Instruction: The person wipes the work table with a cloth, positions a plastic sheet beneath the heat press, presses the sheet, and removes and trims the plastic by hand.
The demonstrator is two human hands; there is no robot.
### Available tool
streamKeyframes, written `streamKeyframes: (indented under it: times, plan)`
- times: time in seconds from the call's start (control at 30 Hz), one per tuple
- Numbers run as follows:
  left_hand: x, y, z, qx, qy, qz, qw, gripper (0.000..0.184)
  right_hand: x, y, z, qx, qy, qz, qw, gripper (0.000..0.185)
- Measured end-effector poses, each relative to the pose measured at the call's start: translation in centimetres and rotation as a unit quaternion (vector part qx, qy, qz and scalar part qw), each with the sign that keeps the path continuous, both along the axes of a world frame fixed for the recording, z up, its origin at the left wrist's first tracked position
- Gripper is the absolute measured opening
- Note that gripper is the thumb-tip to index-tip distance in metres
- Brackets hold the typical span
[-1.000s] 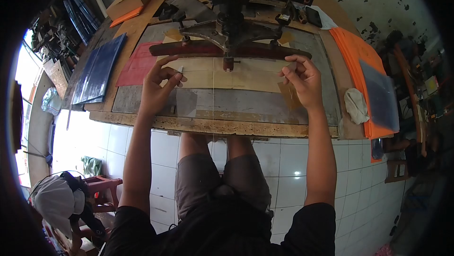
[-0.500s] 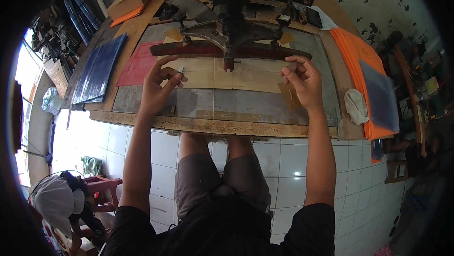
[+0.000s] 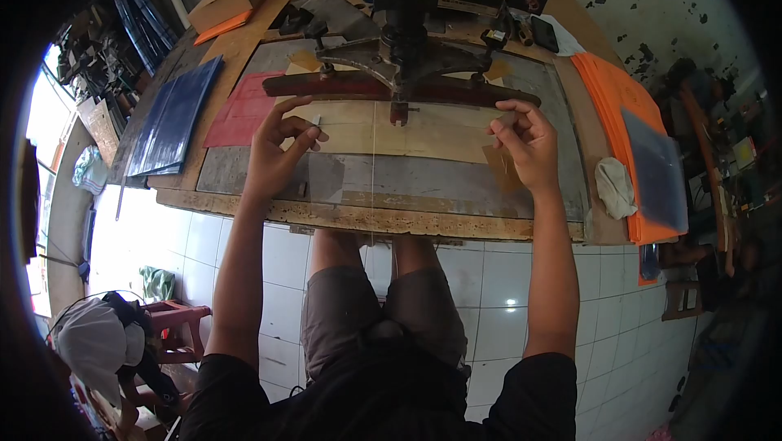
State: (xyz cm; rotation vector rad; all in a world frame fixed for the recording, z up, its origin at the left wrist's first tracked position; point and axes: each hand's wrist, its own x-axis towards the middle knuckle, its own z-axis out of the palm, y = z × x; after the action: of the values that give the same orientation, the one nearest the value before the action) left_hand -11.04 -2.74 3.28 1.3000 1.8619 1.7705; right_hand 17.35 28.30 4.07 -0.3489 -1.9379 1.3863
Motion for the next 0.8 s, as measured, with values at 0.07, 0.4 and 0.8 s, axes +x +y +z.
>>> streamKeyframes:
  times: [0.07,0.4,0.8]
  plan:
    - [0.07,-0.02,0.02,0.0,-0.002,0.002,1.0,0.051,-0.01,0.02,-0.05,0.003,-0.002,-0.004,1.0,0.028]
    - [0.06,0.04,-0.11,0.003,-0.011,0.0,1.0,0.052,0.0,0.12,-0.23,0.009,0.0,-0.001,1.0,0.029]
    - [-0.1,0.35,-0.2,-0.011,-0.003,0.03,0.999,0.05,-0.01,0.54,-0.62,0.013,0.024,0.015,1.0,0.03]
